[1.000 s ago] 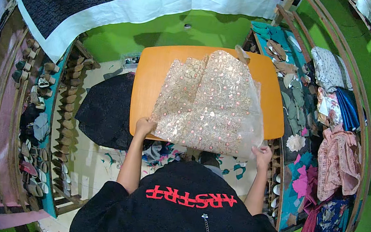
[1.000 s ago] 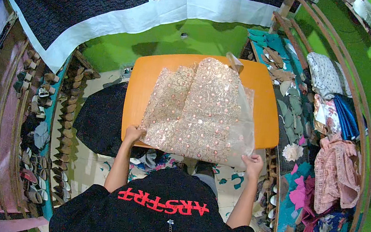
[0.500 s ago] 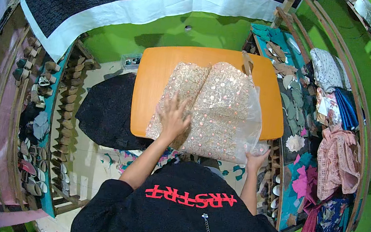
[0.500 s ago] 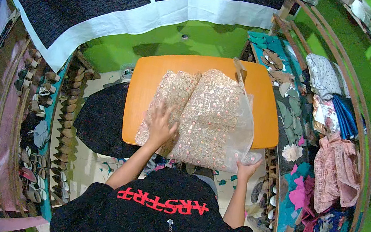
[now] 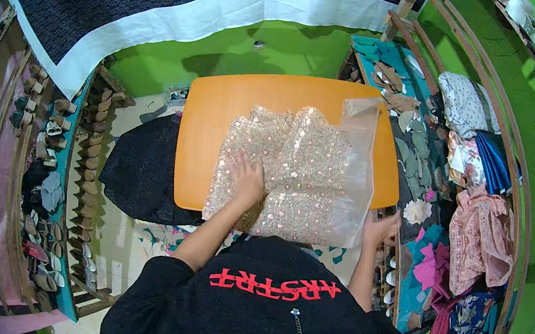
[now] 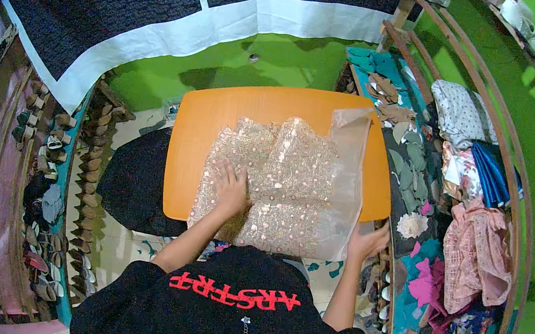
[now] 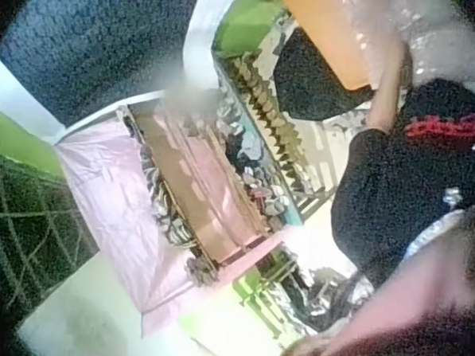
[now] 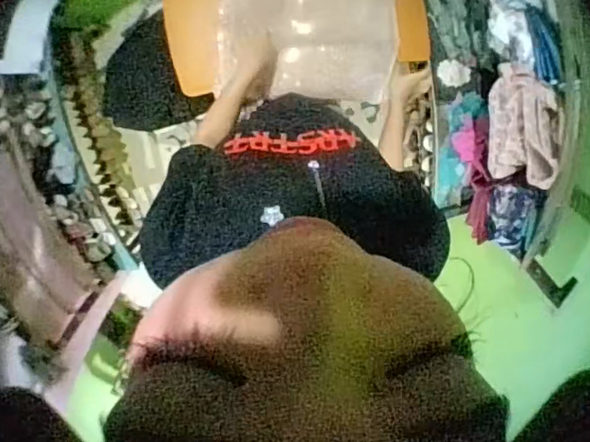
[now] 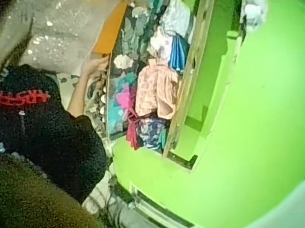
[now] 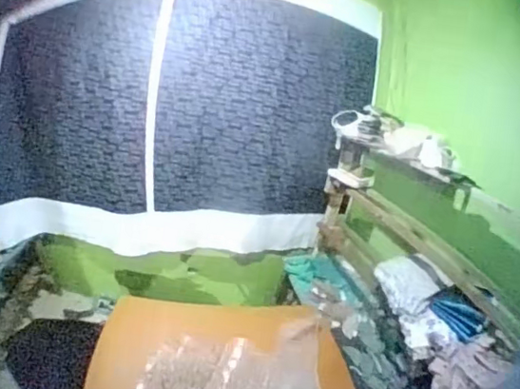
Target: Folding various pieces of fabric and organizing them on shelves.
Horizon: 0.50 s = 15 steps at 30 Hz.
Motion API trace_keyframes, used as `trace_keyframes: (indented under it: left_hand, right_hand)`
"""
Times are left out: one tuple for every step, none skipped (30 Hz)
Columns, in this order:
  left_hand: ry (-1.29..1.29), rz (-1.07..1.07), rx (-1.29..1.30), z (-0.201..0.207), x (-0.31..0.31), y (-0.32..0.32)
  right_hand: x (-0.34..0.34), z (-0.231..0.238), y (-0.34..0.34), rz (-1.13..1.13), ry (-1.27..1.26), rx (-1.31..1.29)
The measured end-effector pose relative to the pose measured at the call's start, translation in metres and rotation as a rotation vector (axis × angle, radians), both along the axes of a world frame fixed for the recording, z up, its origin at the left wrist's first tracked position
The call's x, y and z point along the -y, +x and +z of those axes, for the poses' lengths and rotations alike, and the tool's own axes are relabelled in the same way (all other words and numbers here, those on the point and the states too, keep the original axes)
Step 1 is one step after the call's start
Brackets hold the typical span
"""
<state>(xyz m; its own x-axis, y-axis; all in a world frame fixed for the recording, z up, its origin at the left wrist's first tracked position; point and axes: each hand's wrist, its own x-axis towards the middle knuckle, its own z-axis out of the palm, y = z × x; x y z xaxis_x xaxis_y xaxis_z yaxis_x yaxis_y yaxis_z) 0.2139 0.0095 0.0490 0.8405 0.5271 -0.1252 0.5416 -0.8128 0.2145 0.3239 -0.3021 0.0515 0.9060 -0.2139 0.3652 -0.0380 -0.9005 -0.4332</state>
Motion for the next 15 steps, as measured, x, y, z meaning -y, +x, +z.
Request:
trace_keyframes:
  left_hand:
    - [0.001,0.002,0.003,-0.011,0.002,0.005]
    - [0.228,-0.109,0.073,-0.018,0.008,0.013]
    - [0.458,-0.216,0.141,-0.022,0.012,0.021]
    - [0.236,-0.308,0.078,-0.012,0.018,0.027]
    - [0.24,-0.298,0.079,-0.011,0.022,0.032]
    - [0.103,-0.262,0.084,-0.011,0.027,0.035]
    - [-0.036,-0.233,0.092,-0.01,0.031,0.04]
    - [-0.061,-0.227,0.079,-0.009,0.034,0.044]
    - [-0.057,-0.218,0.079,-0.004,0.036,0.044]
    - [-0.074,-0.218,0.09,0.002,0.038,0.044]
    - [-0.091,-0.219,0.1,0.004,0.041,0.044]
    - [-0.042,-0.217,0.11,-0.004,0.04,0.041]
    - [-0.04,-0.208,0.109,-0.009,0.042,0.039]
    - [-0.021,-0.216,0.113,-0.013,0.043,0.037]
    - [-0.003,-0.228,0.118,-0.015,0.042,0.038]
  right_hand:
    - [-0.002,0.002,0.024,0.108,0.047,0.102]
    - [-0.008,0.0,0.05,0.212,0.101,0.076]
    - [-0.017,-0.002,0.074,0.32,0.157,0.048]
    - [-0.029,0.001,0.094,0.39,0.229,-0.044]
    - [-0.048,0.005,0.109,0.474,0.303,-0.134]
    - [-0.063,0.004,0.124,0.484,0.305,-0.131]
    - [-0.076,-0.001,0.139,0.42,0.243,-0.204]
    - [-0.085,-0.006,0.151,0.355,0.181,-0.276]
    - [-0.092,-0.011,0.16,0.364,0.183,-0.276]
    - [-0.098,-0.014,0.168,0.209,0.138,-0.435]
    - [-0.103,-0.018,0.174,0.049,0.09,-0.59]
    - [-0.114,-0.016,0.174,0.011,0.03,-0.6]
    - [-0.115,-0.019,0.177,0.021,0.029,-0.6]
    - [-0.115,-0.023,0.182,0.024,0.023,-0.564]
    - [-0.114,-0.027,0.187,0.023,0.018,-0.527]
